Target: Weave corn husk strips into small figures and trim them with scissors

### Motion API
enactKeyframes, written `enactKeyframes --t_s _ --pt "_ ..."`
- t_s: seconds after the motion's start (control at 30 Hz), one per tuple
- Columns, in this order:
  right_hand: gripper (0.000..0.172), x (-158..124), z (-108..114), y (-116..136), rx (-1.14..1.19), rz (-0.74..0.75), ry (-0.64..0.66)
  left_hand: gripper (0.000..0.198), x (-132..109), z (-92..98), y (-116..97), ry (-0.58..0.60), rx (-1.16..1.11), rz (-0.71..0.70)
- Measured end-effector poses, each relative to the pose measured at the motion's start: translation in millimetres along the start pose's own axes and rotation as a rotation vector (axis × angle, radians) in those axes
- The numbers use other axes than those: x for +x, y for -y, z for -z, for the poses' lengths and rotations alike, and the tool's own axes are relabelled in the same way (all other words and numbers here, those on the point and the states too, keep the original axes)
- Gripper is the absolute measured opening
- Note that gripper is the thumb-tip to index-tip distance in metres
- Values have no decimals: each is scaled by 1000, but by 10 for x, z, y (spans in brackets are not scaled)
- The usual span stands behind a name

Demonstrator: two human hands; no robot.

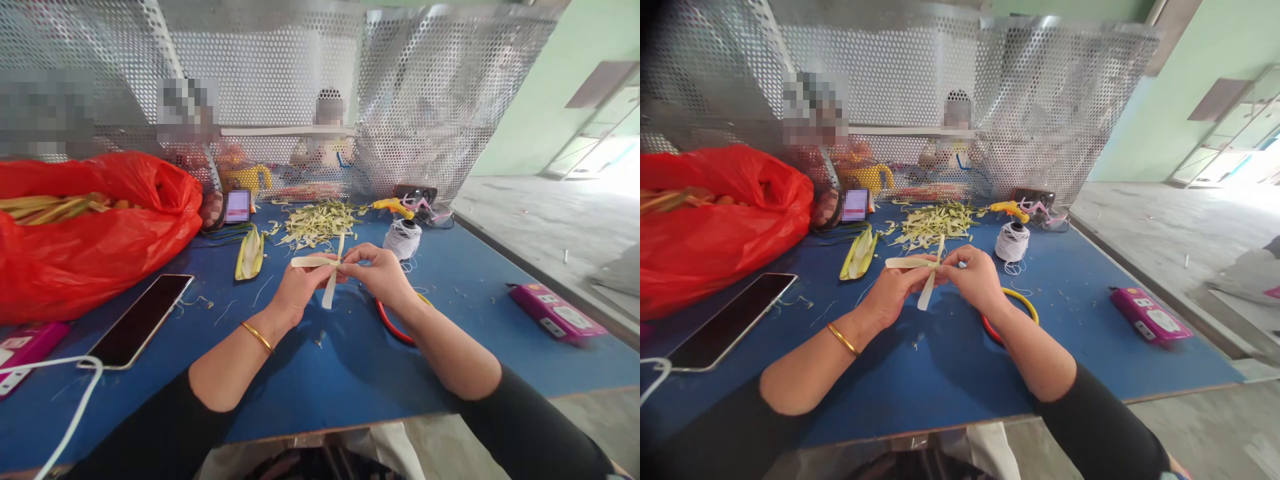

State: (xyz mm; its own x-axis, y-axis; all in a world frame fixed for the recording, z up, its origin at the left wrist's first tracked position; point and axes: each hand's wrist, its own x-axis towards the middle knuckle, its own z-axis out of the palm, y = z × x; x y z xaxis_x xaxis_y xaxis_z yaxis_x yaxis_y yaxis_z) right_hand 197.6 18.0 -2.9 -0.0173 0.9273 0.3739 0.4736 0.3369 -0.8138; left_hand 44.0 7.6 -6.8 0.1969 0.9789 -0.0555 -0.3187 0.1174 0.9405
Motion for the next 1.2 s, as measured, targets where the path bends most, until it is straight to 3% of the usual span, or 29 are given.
enactKeyframes --t_s 0.17,0.33,0.43,0.77,1.2 --pt "11 -18 -5 18 -63 14 1 17 7 -15 14 -34 11 -10" --pt "5 -80 -30 71 -317 310 -114 18 35 -19 43 -84 -22 -25" --pt "8 -109 -48 72 -405 408 -140 20 42 -8 46 -93 -34 -16" --pt "10 -87 -74 21 -325 424 -147 21 13 -1 -2 -70 -133 42" --pt "17 -94 -30 32 -379 502 -140 30 36 14 23 -44 -77 25"
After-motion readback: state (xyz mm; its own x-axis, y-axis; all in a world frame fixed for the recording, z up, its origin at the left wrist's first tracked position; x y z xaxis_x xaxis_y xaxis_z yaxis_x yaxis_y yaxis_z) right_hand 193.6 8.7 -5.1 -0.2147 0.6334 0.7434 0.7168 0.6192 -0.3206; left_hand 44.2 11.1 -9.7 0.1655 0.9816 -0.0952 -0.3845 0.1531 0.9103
